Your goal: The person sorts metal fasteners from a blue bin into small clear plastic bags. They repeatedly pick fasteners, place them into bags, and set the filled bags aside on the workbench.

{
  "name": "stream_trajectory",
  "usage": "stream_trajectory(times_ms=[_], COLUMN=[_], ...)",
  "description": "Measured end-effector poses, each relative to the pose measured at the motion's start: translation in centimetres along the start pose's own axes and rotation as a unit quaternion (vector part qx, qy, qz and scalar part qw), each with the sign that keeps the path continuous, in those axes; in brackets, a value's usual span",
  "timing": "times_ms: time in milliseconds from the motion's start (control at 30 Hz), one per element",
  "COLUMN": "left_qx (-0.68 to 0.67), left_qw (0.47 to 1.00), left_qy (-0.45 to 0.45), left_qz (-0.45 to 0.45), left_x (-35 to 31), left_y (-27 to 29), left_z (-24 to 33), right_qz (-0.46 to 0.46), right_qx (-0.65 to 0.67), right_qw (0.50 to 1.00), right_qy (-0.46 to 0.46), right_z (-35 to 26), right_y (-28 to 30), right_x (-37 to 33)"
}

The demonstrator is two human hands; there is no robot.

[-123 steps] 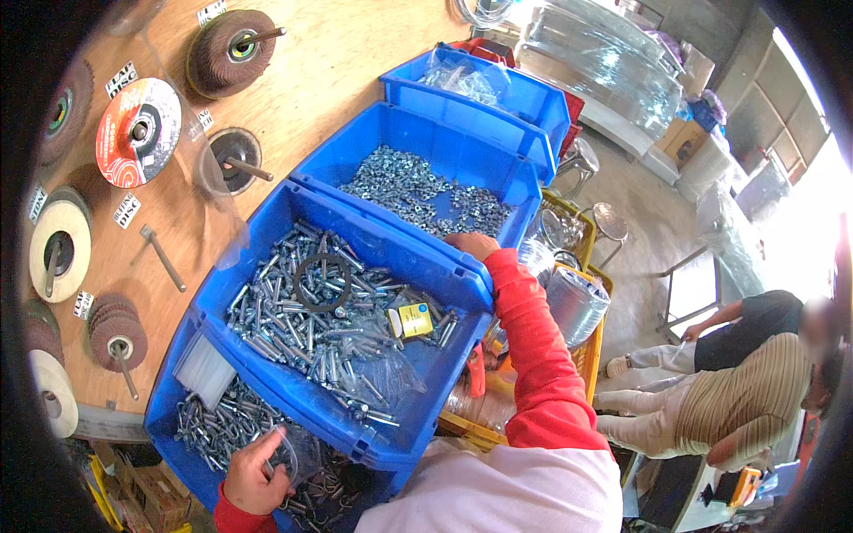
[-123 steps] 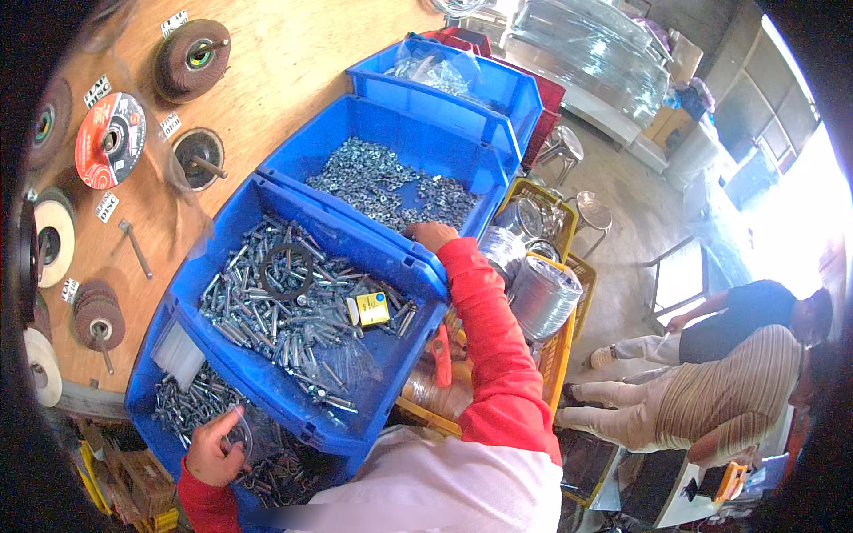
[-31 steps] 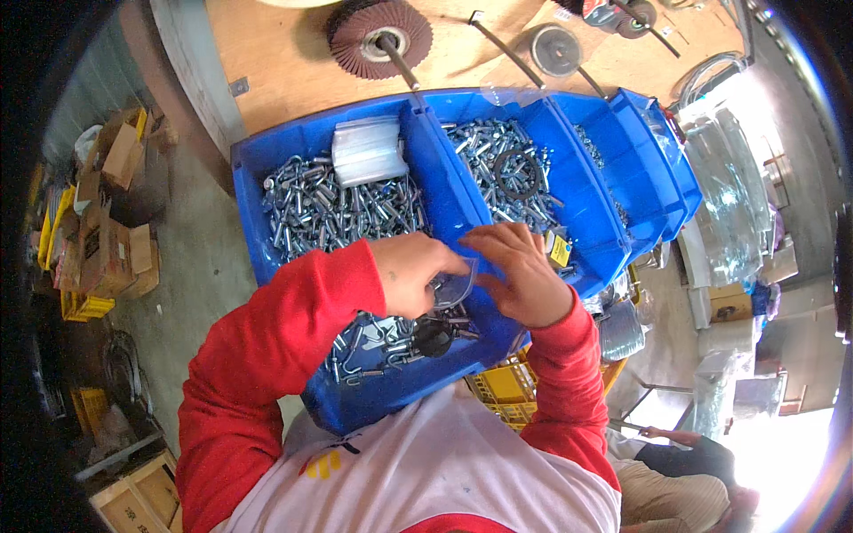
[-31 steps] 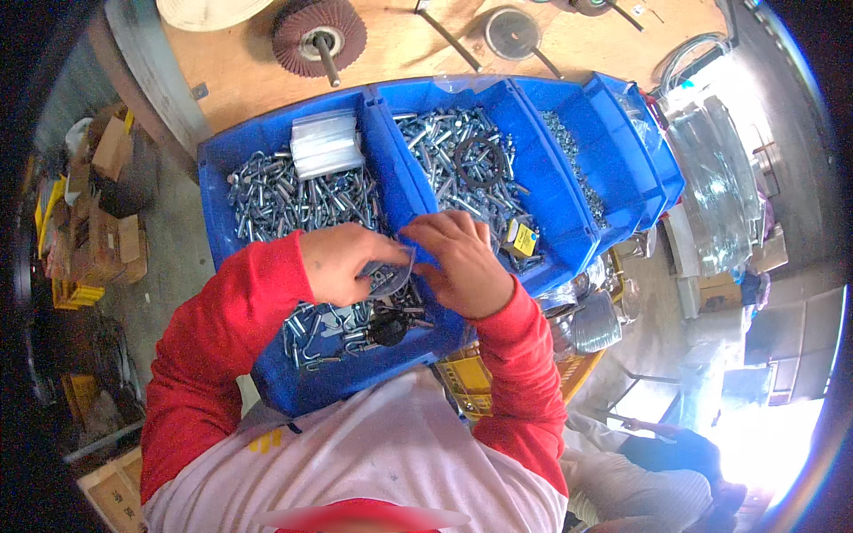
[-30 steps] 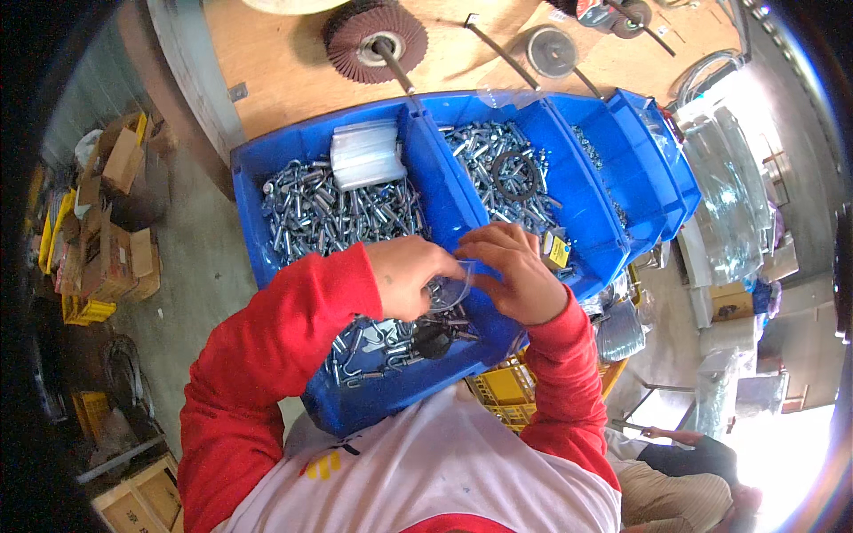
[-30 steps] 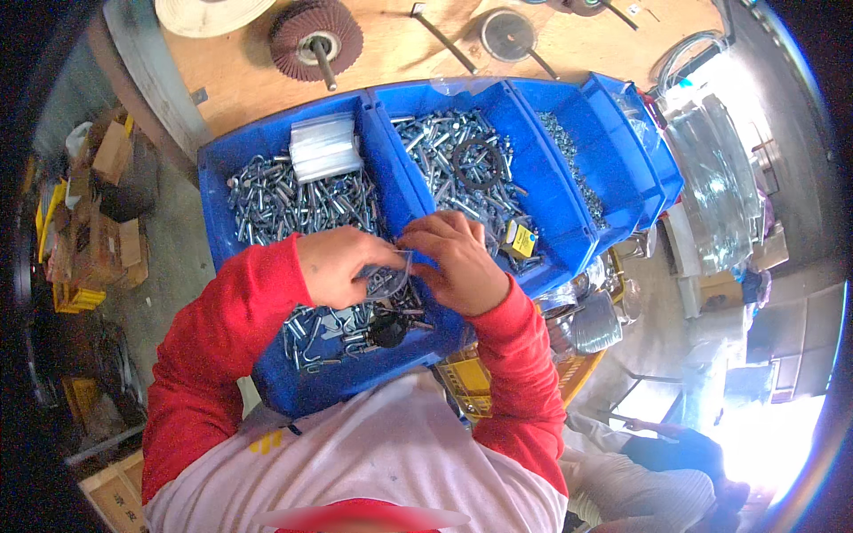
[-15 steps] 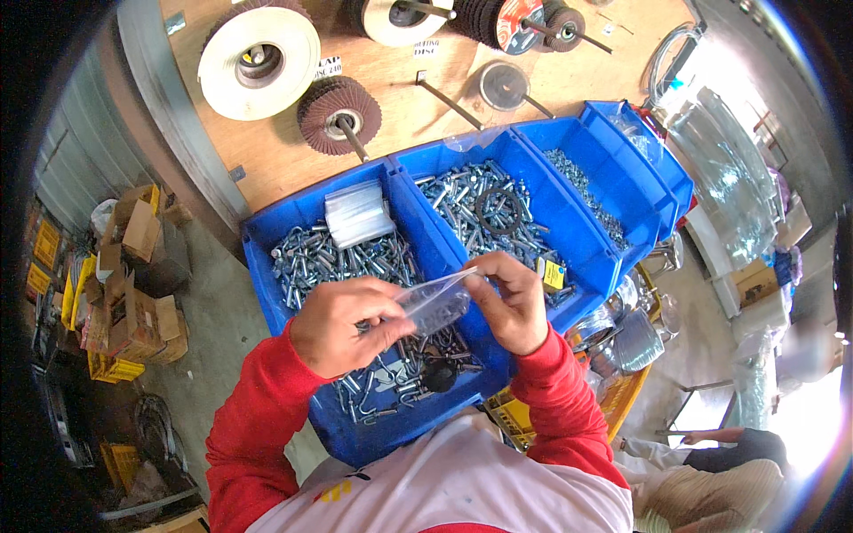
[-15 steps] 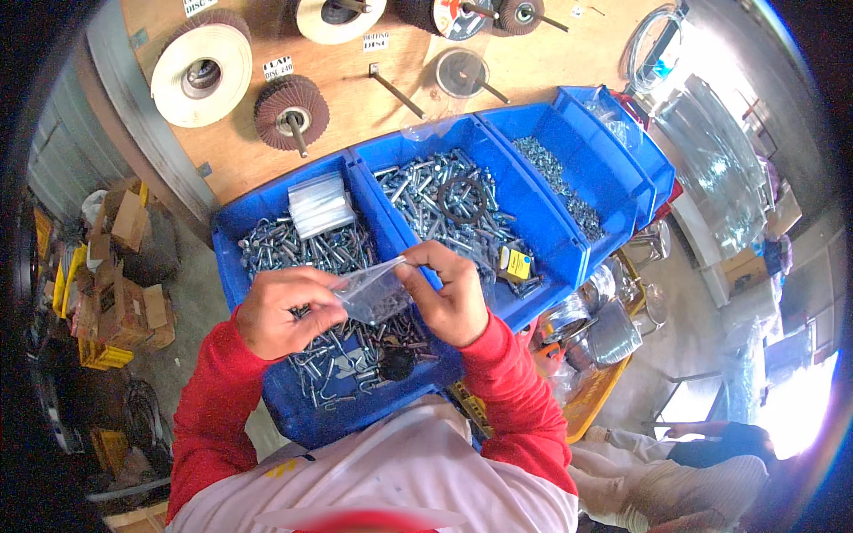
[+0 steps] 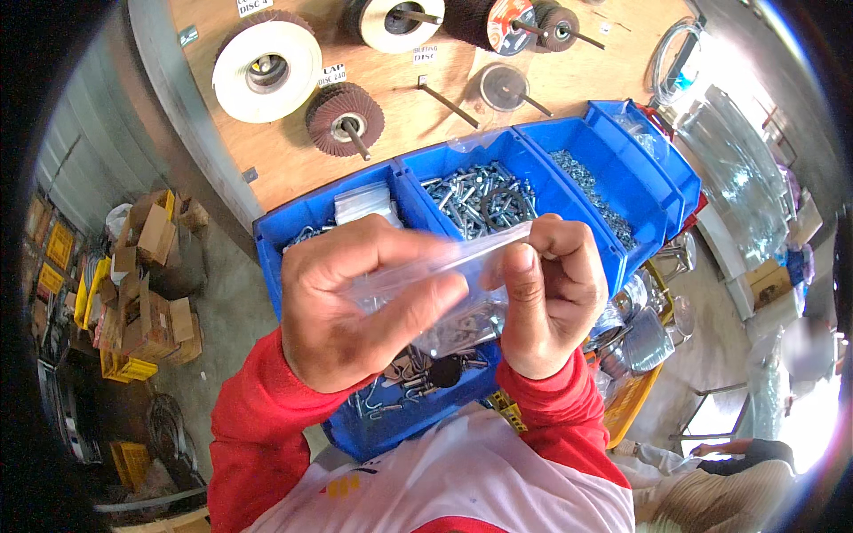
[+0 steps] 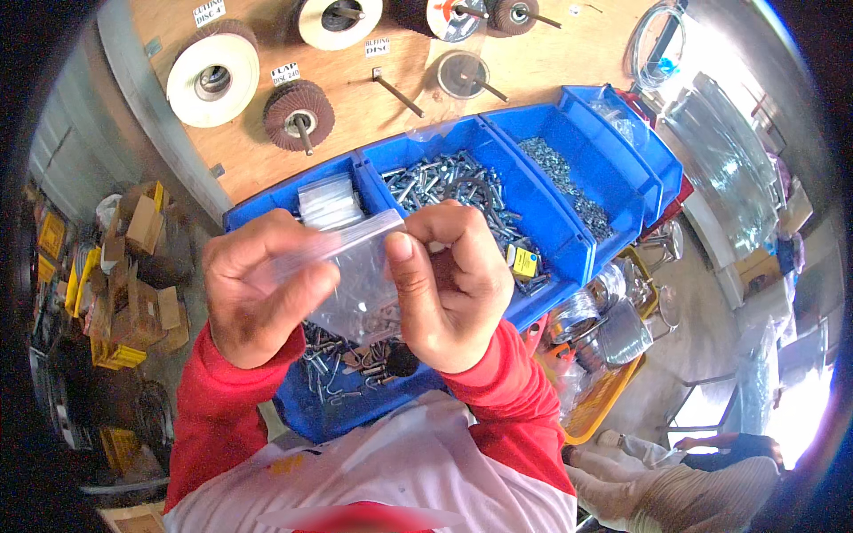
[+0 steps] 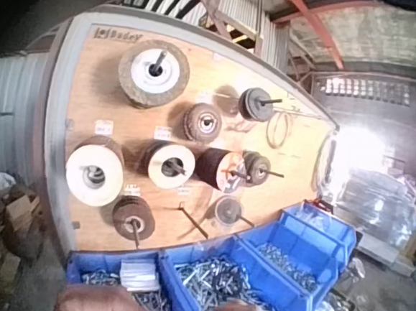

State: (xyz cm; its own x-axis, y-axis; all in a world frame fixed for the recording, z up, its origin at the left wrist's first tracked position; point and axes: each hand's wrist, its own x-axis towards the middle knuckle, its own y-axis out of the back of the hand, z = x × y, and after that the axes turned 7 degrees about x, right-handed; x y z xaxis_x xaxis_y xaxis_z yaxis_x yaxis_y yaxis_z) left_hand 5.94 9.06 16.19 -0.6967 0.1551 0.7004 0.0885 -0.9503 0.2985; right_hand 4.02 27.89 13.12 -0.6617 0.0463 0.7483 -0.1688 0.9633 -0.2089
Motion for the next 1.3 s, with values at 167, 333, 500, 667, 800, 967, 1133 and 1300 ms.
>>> stream_trajectory(times_ms=[167, 333, 500, 667, 800, 967, 1133, 1300], left_qx=[0.008, 0.051, 0.078, 0.093, 0.115, 0.105, 0.111, 0.100], left_qw=[1.000, 0.999, 0.996, 0.993, 0.989, 0.991, 0.990, 0.992], left_qy=[0.001, -0.019, -0.038, -0.050, -0.067, -0.048, -0.051, -0.045], left_qz=[0.030, 0.005, -0.004, -0.047, -0.065, -0.063, -0.077, -0.065], left_x=[0.1, 0.2, 0.1, 0.3, 0.5, 0.4, 0.2, -0.1], left_y=[-0.5, -0.5, 0.0, 0.2, 0.4, 1.2, 1.8, 2.8], left_z=[0.5, 0.5, 0.6, 0.8, 0.5, 0.1, 0.1, -0.2], right_qz=[-0.010, -0.027, -0.041, -0.144, -0.130, -0.088, -0.080, -0.046], right_qx=[0.091, 0.005, -0.021, -0.014, -0.061, -0.017, 0.013, 0.030], right_qw=[0.994, 1.000, 0.999, 0.989, 0.989, 0.996, 0.996, 0.998], right_qy=[-0.067, -0.003, 0.023, -0.023, 0.029, 0.026, 0.022, 0.019], right_z=[-0.5, -0.2, -0.3, -0.3, -0.5, -0.1, 0.0, 0.1], right_y=[0.5, 1.0, 0.9, 1.2, 1.6, 2.3, 2.7, 3.3], right_x=[-0.1, 0.0, 0.1, 0.6, 0.3, 0.2, 0.1, -0.1])
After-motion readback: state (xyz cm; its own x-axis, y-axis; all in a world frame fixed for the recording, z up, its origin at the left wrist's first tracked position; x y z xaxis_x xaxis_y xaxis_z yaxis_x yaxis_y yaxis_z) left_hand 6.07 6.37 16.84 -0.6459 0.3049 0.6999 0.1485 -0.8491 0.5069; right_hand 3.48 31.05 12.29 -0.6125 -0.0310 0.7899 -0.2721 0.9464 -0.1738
